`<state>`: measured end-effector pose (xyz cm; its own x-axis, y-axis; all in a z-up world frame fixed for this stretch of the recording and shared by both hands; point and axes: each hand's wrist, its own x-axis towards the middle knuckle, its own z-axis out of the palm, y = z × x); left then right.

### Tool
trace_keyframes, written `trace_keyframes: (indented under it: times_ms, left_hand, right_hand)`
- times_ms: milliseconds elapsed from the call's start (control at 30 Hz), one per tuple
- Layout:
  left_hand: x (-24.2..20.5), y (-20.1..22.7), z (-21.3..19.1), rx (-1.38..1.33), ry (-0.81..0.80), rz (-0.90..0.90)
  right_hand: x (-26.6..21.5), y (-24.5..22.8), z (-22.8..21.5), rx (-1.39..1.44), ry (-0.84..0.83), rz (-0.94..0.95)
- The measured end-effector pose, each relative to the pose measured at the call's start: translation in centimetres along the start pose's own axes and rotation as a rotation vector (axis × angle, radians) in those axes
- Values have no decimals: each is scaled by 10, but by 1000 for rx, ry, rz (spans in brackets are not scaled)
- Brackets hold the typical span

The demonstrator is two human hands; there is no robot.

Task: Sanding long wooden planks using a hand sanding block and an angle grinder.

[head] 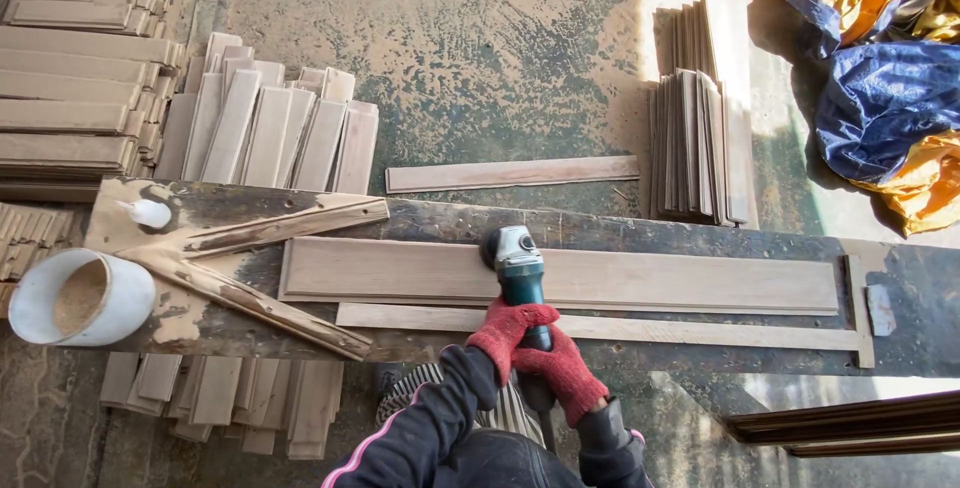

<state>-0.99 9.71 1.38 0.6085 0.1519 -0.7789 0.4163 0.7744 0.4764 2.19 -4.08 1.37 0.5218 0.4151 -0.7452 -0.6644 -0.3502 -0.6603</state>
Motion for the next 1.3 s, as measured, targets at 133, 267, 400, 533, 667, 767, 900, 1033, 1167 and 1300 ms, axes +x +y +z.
trace_keyframes:
  times_ms: [133, 267, 400, 533, 667, 767, 900, 1033, 1167, 1300]
  left_hand:
    - [22, -37, 65, 0, -54, -19]
    - [38, -57, 106, 176, -114, -55]
    - [50, -68, 124, 345, -114, -81]
    - [43, -60, 115, 353, -174, -107]
    - [24, -47, 88, 314, -162, -144]
    - [9, -34, 58, 289, -113, -117]
    - [-5, -17, 6, 171, -89, -71]
    - [-31, 10, -51, 90, -14, -73]
    - [-43, 18, -105, -1, 57, 15]
    - [-69, 30, -141, -127, 131, 68]
  right_hand:
    - [-5, 14, -78, 61, 44, 34]
    - [-8, 25, -123, 114, 110, -29]
    - [-9, 33, -140, 170, 167, -35]
    - [-15, 29, -127, 189, 172, -3]
    - [-10, 41, -104, 103, 178, 28]
    - [-3, 52, -77, 69, 170, 4]
    - [-8, 38, -17, -34, 137, 20]
    - [-6, 29, 47, -41, 80, 97]
    - [-1, 24, 99, -118, -56, 60]
    - [5, 24, 138, -208, -175, 70]
